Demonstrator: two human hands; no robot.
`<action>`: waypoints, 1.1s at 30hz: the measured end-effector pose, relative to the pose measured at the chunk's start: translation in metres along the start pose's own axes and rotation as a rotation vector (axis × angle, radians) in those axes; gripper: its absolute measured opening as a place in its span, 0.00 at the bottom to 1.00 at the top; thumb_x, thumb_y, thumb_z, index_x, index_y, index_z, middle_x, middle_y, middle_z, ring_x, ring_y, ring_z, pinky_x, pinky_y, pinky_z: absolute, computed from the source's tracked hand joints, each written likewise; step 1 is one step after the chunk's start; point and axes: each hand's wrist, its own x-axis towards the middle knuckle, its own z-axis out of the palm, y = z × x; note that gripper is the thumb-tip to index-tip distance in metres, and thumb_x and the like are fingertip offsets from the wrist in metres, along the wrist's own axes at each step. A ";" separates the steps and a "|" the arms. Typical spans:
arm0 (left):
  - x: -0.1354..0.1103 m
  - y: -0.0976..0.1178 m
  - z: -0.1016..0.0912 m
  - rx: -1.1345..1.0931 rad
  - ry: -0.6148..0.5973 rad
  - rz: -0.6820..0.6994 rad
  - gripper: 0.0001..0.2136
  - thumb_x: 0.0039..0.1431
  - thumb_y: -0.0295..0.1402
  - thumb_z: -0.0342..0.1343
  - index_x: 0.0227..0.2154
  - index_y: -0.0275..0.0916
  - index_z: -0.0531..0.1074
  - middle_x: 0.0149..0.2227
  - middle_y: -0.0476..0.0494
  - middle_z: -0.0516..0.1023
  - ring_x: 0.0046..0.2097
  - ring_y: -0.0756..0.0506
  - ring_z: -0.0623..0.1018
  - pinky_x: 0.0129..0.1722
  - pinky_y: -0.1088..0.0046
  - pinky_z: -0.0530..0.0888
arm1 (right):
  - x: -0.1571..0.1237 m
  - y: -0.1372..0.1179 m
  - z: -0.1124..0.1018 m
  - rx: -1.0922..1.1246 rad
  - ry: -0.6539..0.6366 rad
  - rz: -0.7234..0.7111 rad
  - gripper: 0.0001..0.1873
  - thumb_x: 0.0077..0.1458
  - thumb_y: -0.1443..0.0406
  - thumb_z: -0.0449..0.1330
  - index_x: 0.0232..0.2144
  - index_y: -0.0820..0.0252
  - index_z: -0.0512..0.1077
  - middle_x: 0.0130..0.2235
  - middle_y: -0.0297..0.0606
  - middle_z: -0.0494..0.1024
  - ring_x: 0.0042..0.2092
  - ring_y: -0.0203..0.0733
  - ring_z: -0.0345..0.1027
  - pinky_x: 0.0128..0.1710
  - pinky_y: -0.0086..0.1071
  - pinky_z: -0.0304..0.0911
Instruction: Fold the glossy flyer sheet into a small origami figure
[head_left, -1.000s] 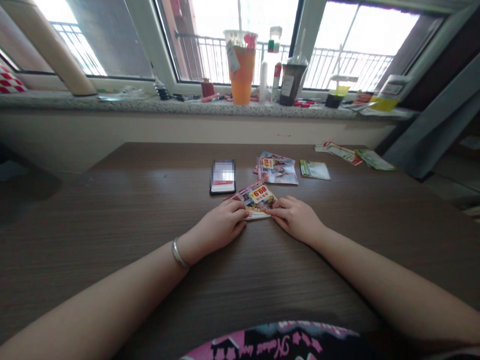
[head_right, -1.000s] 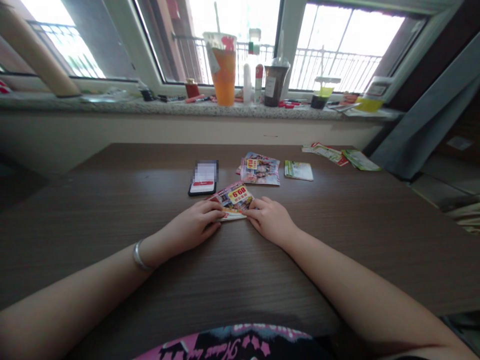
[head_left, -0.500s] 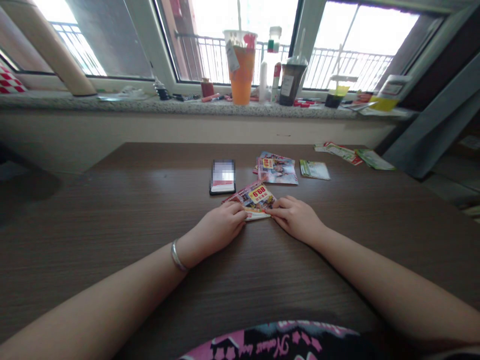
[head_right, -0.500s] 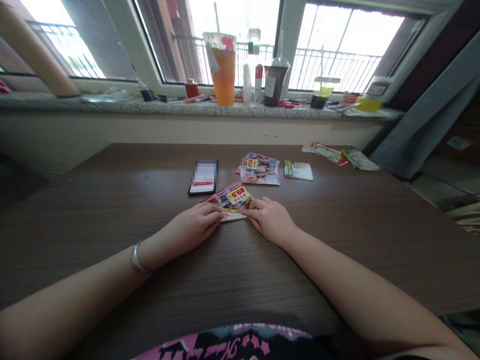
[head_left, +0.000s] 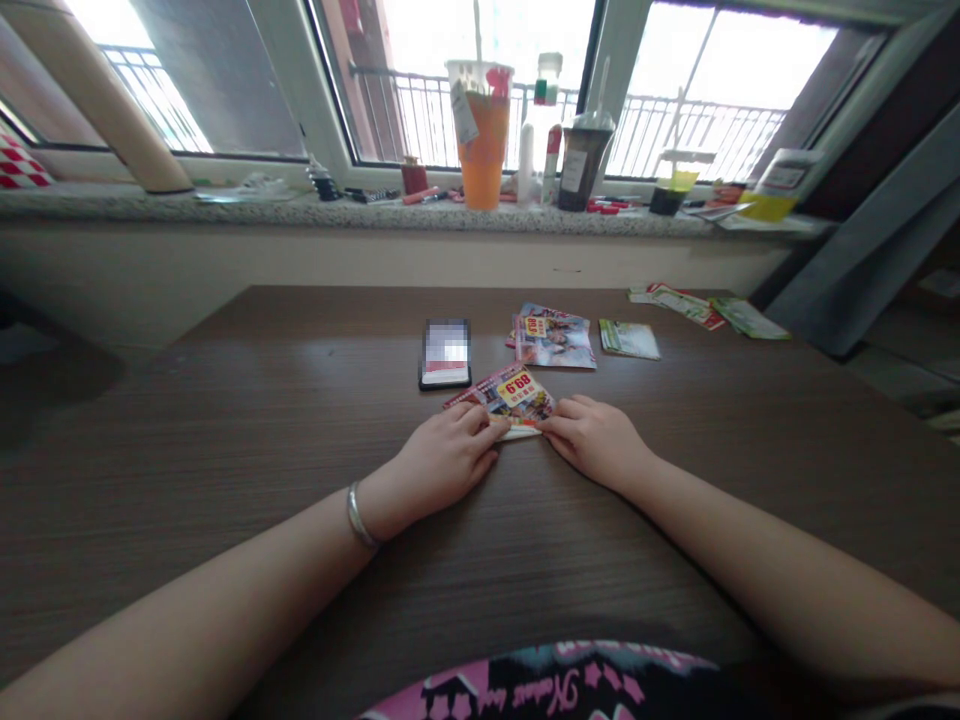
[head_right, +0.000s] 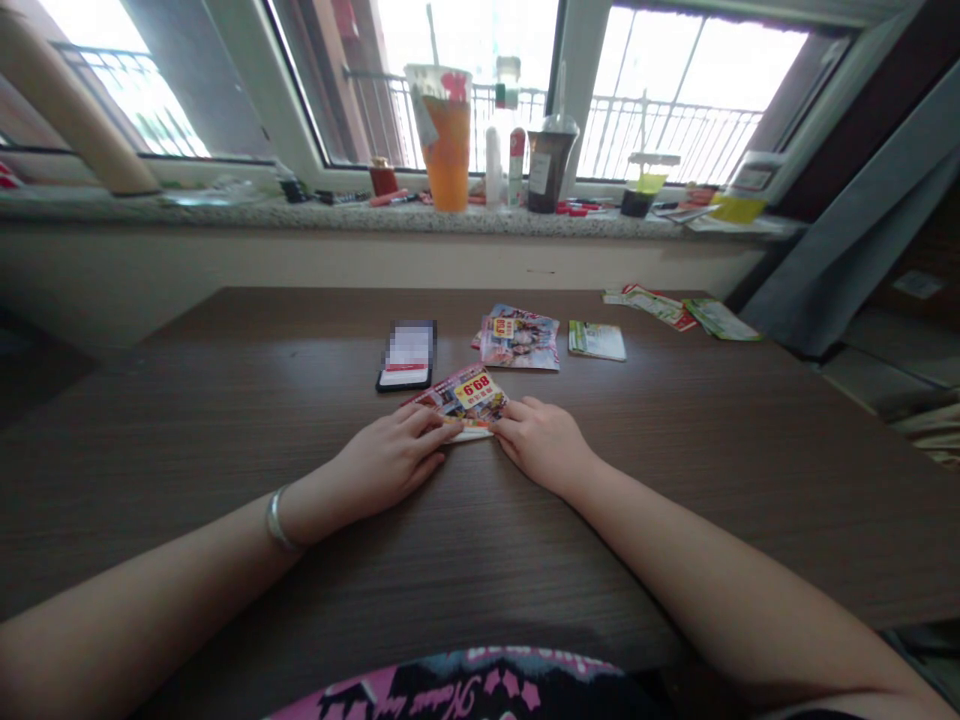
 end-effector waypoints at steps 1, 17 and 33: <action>0.000 0.000 0.000 0.000 -0.001 -0.004 0.16 0.67 0.35 0.45 0.55 0.40 0.65 0.48 0.39 0.70 0.54 0.39 0.68 0.57 0.57 0.66 | 0.000 0.000 0.000 -0.005 -0.001 0.000 0.14 0.64 0.62 0.51 0.38 0.54 0.77 0.35 0.38 0.75 0.39 0.41 0.65 0.35 0.32 0.56; -0.002 0.005 -0.006 -0.012 -0.054 -0.011 0.22 0.65 0.43 0.47 0.59 0.41 0.61 0.52 0.36 0.68 0.55 0.37 0.67 0.56 0.55 0.65 | 0.001 -0.005 -0.007 -0.088 -0.030 -0.069 0.11 0.63 0.65 0.53 0.40 0.56 0.75 0.35 0.38 0.75 0.38 0.41 0.65 0.31 0.33 0.54; -0.002 0.007 -0.005 0.003 0.006 0.000 0.20 0.63 0.41 0.50 0.55 0.41 0.66 0.54 0.39 0.70 0.60 0.36 0.64 0.63 0.54 0.56 | 0.002 -0.003 -0.005 0.007 -0.003 -0.143 0.12 0.63 0.67 0.52 0.41 0.58 0.76 0.37 0.40 0.76 0.40 0.41 0.65 0.37 0.32 0.60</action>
